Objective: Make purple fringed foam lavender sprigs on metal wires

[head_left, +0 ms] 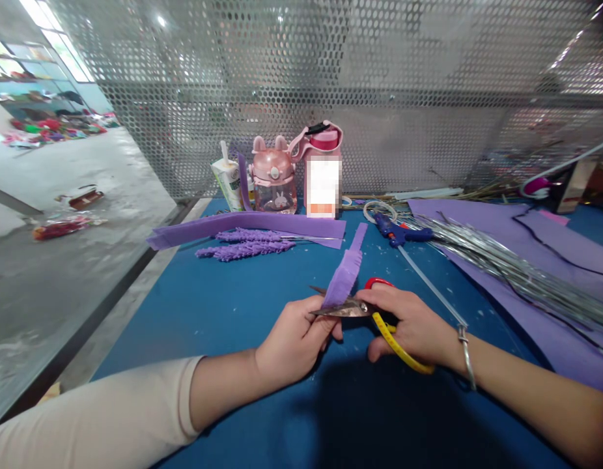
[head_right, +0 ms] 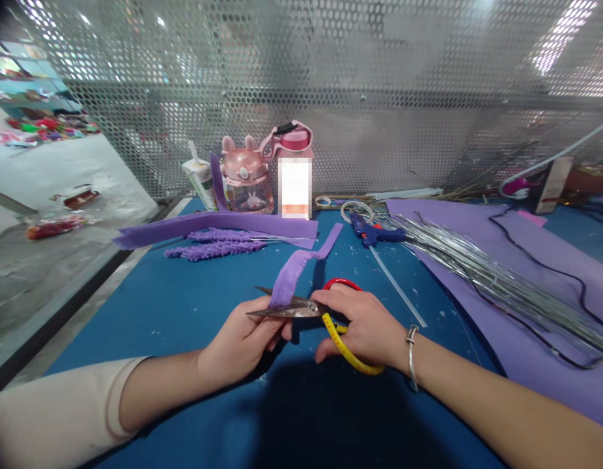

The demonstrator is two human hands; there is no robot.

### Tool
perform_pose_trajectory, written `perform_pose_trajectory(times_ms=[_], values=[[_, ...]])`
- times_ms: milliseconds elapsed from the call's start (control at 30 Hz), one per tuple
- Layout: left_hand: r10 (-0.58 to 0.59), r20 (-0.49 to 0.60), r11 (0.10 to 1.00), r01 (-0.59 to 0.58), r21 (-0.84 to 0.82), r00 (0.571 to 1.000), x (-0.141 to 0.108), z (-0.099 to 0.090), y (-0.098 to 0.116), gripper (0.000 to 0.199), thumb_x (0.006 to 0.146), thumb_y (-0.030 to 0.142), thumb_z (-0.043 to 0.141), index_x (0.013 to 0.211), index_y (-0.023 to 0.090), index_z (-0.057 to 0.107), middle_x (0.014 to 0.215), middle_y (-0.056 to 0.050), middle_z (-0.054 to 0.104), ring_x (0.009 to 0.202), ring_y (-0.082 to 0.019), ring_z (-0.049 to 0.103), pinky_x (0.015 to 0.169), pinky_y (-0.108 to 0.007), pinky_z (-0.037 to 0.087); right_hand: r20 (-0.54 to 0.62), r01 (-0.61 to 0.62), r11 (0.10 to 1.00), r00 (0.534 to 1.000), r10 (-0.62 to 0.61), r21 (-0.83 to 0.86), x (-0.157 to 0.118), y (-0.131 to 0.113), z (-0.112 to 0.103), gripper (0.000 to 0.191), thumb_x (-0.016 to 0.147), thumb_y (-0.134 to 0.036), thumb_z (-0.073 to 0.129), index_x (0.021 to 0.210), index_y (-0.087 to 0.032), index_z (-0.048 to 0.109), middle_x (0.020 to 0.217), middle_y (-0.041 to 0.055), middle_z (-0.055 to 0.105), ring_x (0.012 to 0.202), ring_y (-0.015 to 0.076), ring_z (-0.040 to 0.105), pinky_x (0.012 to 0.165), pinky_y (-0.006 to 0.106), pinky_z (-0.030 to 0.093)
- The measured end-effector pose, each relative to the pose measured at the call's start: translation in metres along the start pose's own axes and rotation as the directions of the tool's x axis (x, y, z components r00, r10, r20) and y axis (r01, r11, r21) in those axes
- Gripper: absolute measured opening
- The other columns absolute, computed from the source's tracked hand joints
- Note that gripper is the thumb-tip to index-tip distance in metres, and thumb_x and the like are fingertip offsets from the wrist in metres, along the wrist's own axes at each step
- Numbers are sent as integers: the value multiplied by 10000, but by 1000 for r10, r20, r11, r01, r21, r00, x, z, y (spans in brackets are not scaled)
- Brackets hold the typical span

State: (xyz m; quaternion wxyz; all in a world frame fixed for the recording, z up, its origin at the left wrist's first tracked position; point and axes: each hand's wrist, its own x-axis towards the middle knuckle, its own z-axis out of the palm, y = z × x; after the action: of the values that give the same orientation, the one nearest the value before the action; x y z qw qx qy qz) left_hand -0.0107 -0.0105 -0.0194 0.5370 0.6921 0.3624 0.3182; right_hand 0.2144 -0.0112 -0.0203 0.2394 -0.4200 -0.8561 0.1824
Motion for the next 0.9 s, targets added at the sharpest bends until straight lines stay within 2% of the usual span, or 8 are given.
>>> perform_pose_trajectory(times_ms=[333, 500, 667, 800, 900], values=[[-53, -21, 998, 52, -37, 998, 1, 2, 0, 375, 915, 359, 396, 691, 130, 590, 487, 44, 418, 442, -57, 395, 440, -168, 317, -19, 18, 1000, 1000, -17, 14, -1, 0, -1, 645, 589, -574, 726, 1075, -166, 609, 908, 63, 675, 818, 185, 621, 737, 250, 482], [-76, -18, 996, 75, -39, 997, 3, 2, 1, 399, 915, 377, 386, 675, 131, 589, 474, 44, 411, 433, -61, 391, 437, -173, 315, -6, -30, 999, 1000, 30, -27, 1, -3, -1, 421, 723, -427, 691, 1057, -181, 617, 923, 62, 689, 830, 176, 629, 736, 246, 485], [-77, -7, 995, 77, -59, 997, 3, 2, 1, 408, 914, 385, 382, 670, 133, 591, 476, 43, 404, 439, -67, 388, 445, -181, 312, 18, -1, 998, 1000, 2, -59, 2, -5, -2, 242, 815, -308, 565, 1026, -197, 607, 886, 55, 681, 804, 166, 620, 702, 246, 478], [-92, -4, 993, 92, -78, 996, 3, 2, 2, 413, 908, 400, 387, 667, 134, 590, 473, 44, 399, 435, -71, 377, 440, -187, 302, 21, 10, 998, 1000, -9, -60, 2, -6, -2, 173, 825, -280, 530, 960, -207, 608, 829, 44, 673, 751, 163, 607, 666, 248, 466], [-91, -6, 993, 90, -82, 996, 3, 2, 2, 412, 905, 401, 393, 666, 131, 593, 471, 45, 397, 433, -68, 374, 438, -184, 300, 21, -7, 999, 1000, 8, -44, 2, -6, -2, 189, 827, -286, 533, 984, -208, 604, 872, 49, 675, 788, 167, 609, 698, 256, 468]])
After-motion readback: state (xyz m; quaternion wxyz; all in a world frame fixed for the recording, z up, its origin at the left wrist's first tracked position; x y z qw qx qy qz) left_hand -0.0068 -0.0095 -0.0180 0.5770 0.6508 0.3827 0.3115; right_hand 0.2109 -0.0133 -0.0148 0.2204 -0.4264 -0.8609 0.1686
